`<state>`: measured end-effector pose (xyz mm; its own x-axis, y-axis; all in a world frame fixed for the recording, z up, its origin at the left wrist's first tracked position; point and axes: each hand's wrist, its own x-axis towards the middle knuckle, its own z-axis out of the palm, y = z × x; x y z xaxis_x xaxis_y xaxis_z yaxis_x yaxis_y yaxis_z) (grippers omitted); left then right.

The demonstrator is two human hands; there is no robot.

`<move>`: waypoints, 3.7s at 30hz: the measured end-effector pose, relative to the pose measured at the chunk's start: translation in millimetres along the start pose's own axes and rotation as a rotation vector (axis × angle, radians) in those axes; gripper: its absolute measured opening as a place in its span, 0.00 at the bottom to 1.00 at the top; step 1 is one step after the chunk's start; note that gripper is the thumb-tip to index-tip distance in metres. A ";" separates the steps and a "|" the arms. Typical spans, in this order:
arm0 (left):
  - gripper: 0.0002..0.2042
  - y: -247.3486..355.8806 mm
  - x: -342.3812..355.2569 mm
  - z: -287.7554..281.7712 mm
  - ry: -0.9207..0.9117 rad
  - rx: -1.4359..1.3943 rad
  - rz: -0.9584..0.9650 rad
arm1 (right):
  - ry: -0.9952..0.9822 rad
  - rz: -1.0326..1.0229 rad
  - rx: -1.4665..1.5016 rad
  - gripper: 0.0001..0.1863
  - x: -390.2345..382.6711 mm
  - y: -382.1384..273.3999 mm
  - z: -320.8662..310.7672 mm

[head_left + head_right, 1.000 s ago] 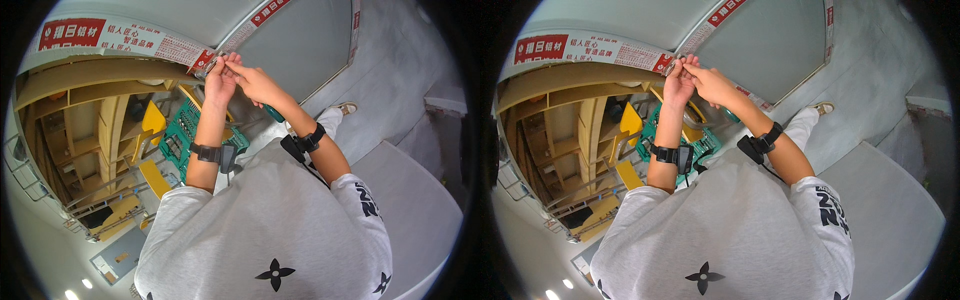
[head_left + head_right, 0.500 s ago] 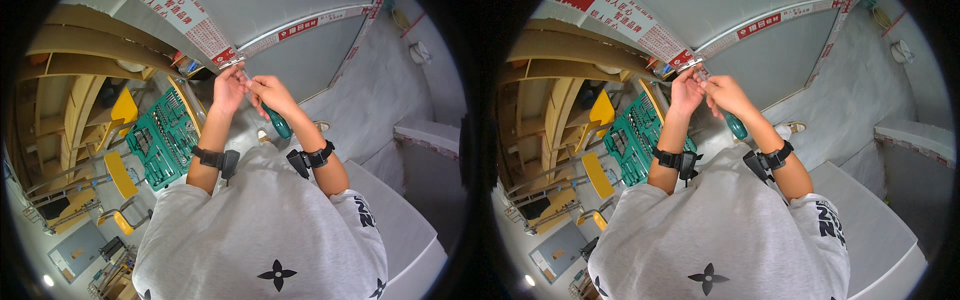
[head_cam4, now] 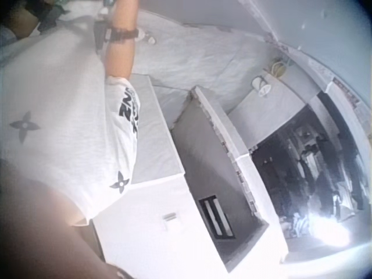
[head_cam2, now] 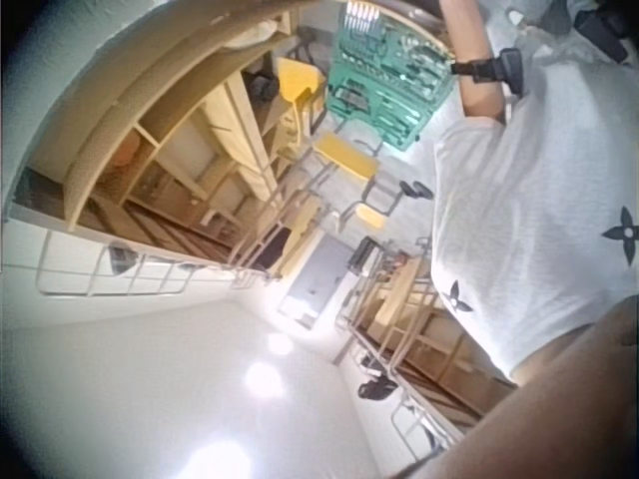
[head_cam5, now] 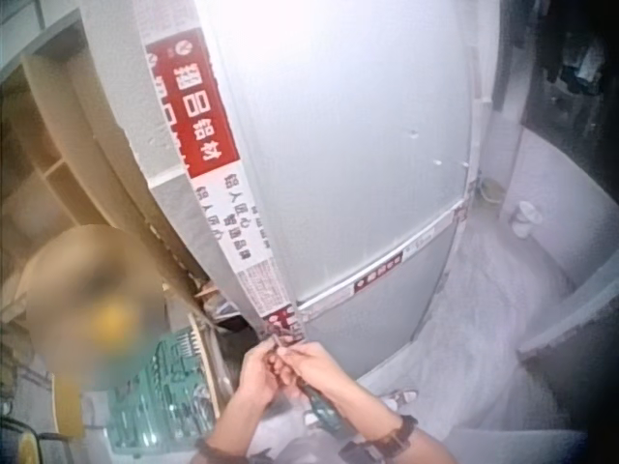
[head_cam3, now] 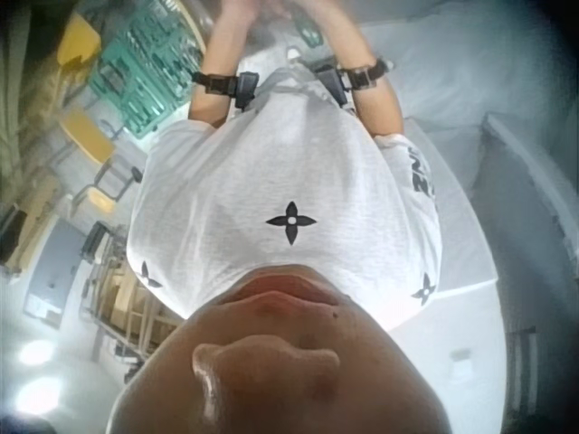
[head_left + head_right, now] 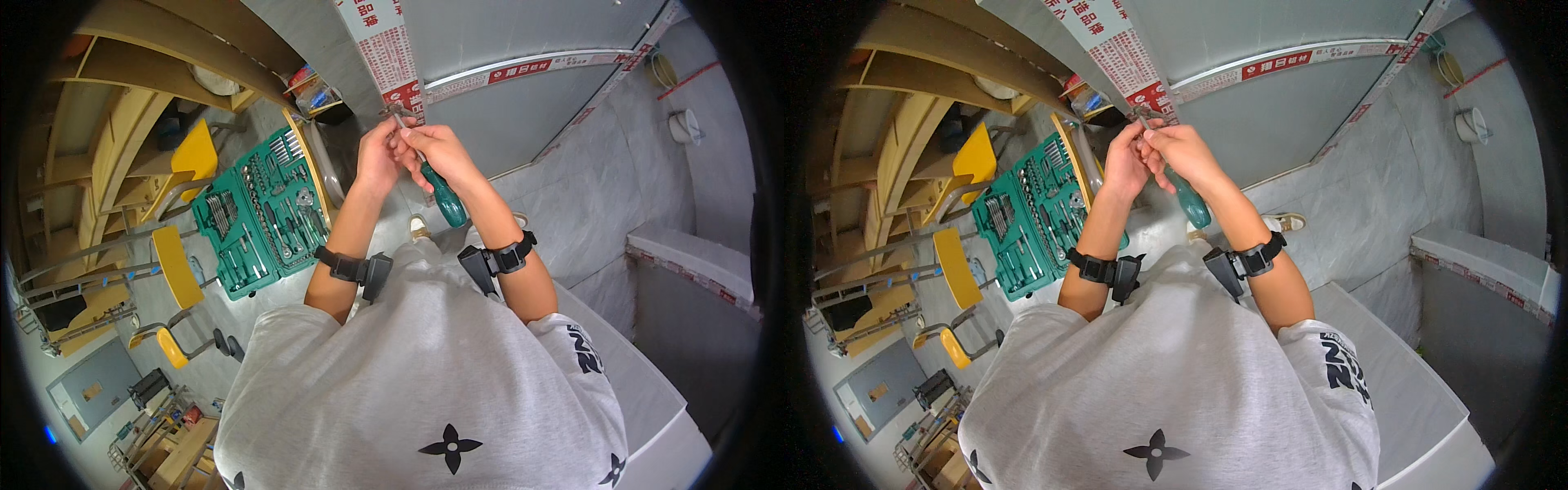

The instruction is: The person uses a screwdriver to tighten screws into a metal frame structure.

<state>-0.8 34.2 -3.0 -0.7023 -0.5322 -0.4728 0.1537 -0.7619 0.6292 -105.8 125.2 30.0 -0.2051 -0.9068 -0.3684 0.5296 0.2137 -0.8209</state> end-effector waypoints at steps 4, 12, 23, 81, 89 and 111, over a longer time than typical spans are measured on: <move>0.15 -0.2 2.4 -2.0 0.018 -0.047 0.013 | -0.002 -0.003 0.001 0.16 -2.5 -2.4 1.4; 0.15 0.5 6.0 -4.7 -0.016 -0.048 0.000 | 0.032 0.017 -0.013 0.17 -7.3 -6.3 4.5; 0.16 6.3 0.8 -0.1 -0.029 -0.056 0.007 | 0.035 0.039 0.031 0.17 -7.8 -6.9 4.5; 0.05 2.2 36.2 -36.3 0.185 1.280 1.299 | 0.087 0.074 -0.134 0.15 -7.8 -17.5 19.4; 0.07 -5.6 36.3 -34.2 0.206 1.263 1.216 | 0.143 -0.001 -0.149 0.15 -17.2 -2.0 16.0; 0.12 -37.9 47.9 -18.9 0.279 1.002 1.283 | -0.007 -0.326 -0.009 0.16 14.8 54.3 -69.5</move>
<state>-27.2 30.6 -61.2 -0.3237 -0.7168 0.6176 -0.0607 0.6671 0.7424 -137.2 148.6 -50.4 -0.3574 -0.9303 -0.0825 0.4295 -0.0853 -0.8990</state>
